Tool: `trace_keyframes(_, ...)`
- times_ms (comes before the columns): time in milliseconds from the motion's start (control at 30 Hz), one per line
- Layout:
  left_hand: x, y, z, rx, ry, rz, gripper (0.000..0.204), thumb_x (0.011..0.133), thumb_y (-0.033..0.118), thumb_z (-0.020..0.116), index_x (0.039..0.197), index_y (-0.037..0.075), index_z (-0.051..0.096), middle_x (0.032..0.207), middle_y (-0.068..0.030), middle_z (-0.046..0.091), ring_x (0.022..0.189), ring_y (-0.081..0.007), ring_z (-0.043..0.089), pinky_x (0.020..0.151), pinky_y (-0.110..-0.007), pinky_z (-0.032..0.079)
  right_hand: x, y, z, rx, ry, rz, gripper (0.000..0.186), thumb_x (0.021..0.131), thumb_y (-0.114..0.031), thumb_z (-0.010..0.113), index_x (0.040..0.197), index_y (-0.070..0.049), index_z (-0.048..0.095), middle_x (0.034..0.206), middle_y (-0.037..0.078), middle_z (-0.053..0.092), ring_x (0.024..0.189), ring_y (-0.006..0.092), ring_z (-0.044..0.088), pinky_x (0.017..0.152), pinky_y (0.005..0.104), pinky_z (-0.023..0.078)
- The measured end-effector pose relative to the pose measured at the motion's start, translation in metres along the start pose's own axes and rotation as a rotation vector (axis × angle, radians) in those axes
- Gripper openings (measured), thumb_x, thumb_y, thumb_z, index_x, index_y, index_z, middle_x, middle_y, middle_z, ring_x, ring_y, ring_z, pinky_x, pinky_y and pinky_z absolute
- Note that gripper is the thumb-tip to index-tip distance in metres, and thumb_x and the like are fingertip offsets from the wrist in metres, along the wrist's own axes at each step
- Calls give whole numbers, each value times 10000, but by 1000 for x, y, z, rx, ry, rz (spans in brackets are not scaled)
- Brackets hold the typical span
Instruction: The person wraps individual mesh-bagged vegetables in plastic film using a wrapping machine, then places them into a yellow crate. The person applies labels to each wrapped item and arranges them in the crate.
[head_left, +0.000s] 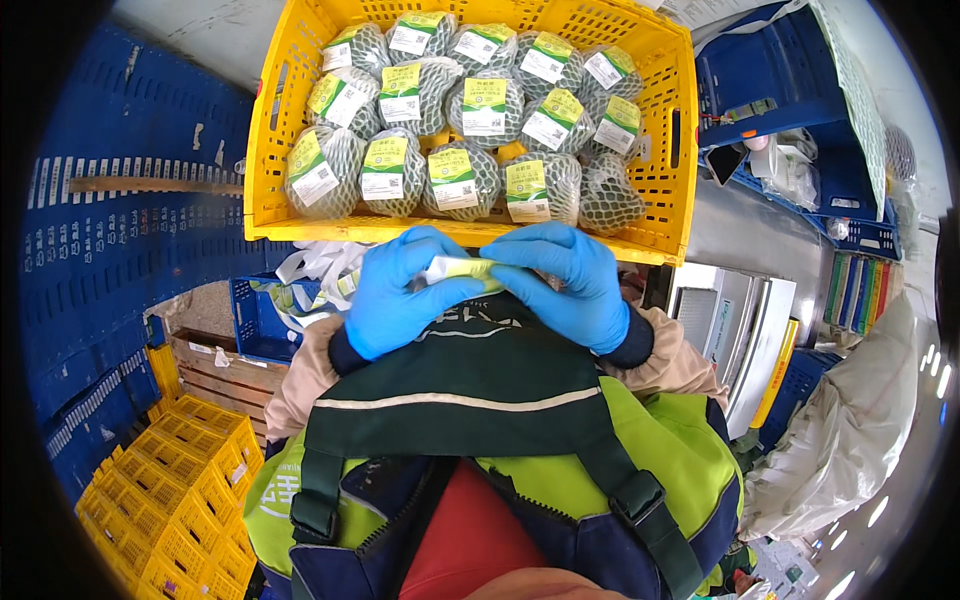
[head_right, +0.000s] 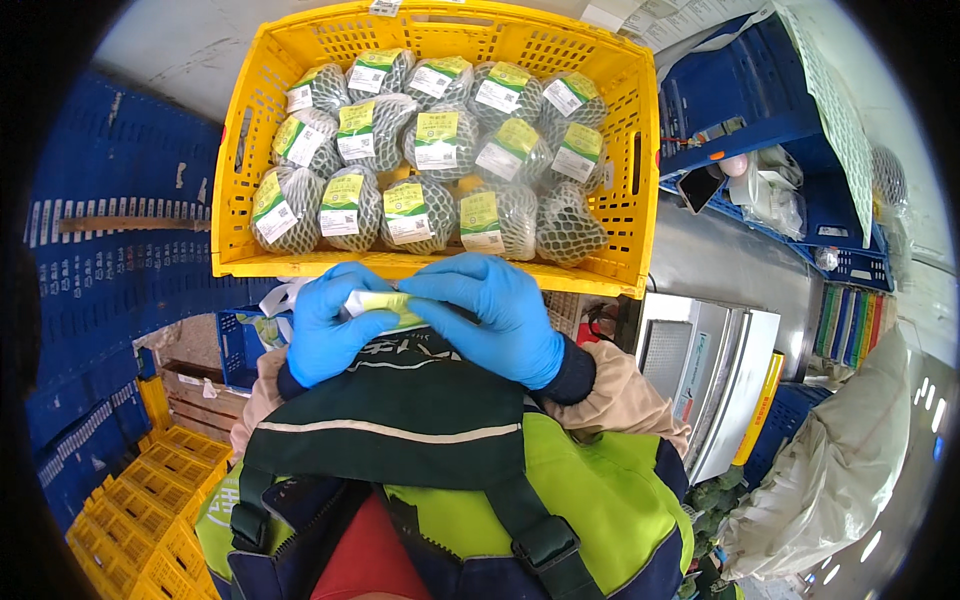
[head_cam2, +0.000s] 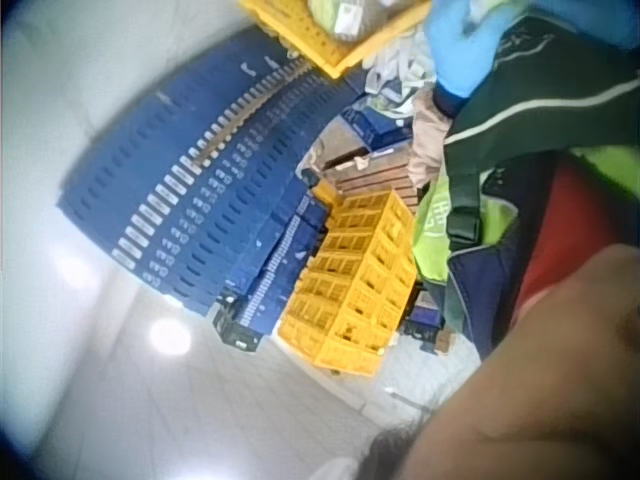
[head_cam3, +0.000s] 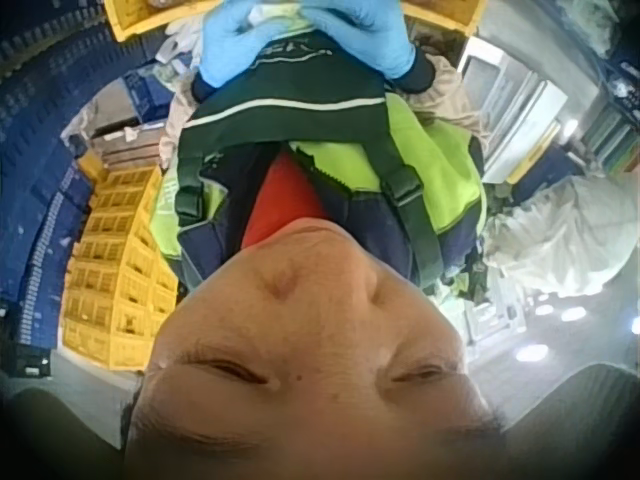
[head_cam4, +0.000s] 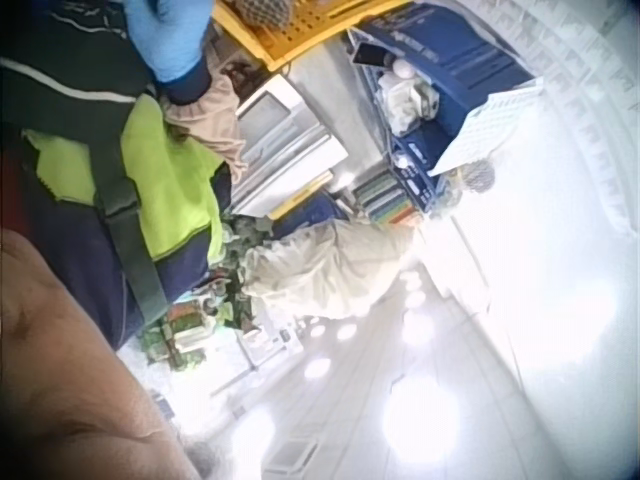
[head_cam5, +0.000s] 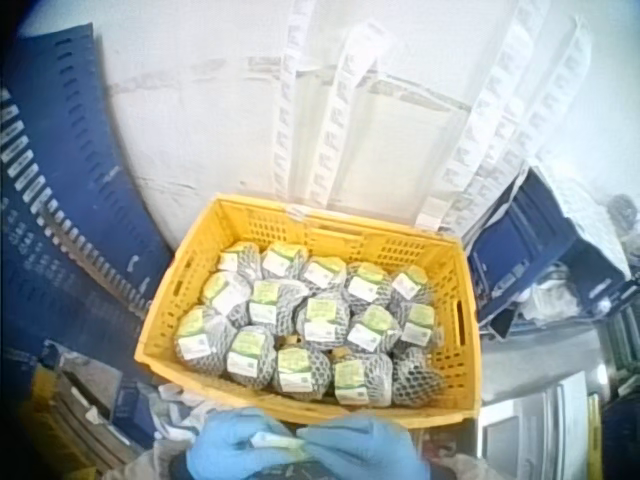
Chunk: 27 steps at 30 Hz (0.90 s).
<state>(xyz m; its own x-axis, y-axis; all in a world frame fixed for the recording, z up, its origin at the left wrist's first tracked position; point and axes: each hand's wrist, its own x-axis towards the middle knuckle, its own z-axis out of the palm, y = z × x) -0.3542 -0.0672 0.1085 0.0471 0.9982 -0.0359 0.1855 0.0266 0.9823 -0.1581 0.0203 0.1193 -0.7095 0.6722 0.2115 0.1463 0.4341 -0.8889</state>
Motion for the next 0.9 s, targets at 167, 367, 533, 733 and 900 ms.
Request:
trace_keyframes(167,10,-23,28,-66,-74,-165,220,766,198,703,887,24,643,800,-130,638,724,-259,624,677,-323,474,9,13,-58,169,335,141,96,823,-14,630,914,-10,662,876,65,659,786,134,606,735,266,484)
trace_keyframes(367,7,-37,16,39,-173,-237,311,791,274,676,932,-2,643,786,-160,644,696,-279,632,641,-341,480,7,121,-113,-180,39,501,276,792,-92,678,1024,31,594,907,117,627,794,198,605,710,281,488)
trace_keyframes(533,-3,-51,12,-115,-53,-277,319,801,223,686,984,-32,629,840,-153,668,719,-175,629,668,-301,486,3,130,-96,-887,-66,156,536,698,-134,733,1149,-40,460,1043,189,518,949,369,534,809,401,456)
trace_keyframes(733,-2,-39,5,-170,-15,-304,326,803,196,696,1018,-38,621,903,-134,680,779,-134,623,712,-275,492,17,147,-110,-827,-487,310,649,601,-206,802,1121,-55,444,1020,178,529,959,365,544,795,420,458)
trace_keyframes(900,-15,-36,-8,-160,95,-262,342,802,207,698,1030,-34,618,930,-139,677,802,-141,628,726,-283,491,77,80,-78,-459,-782,364,734,618,-393,817,1189,-54,506,1106,165,579,945,295,585,806,353,471)
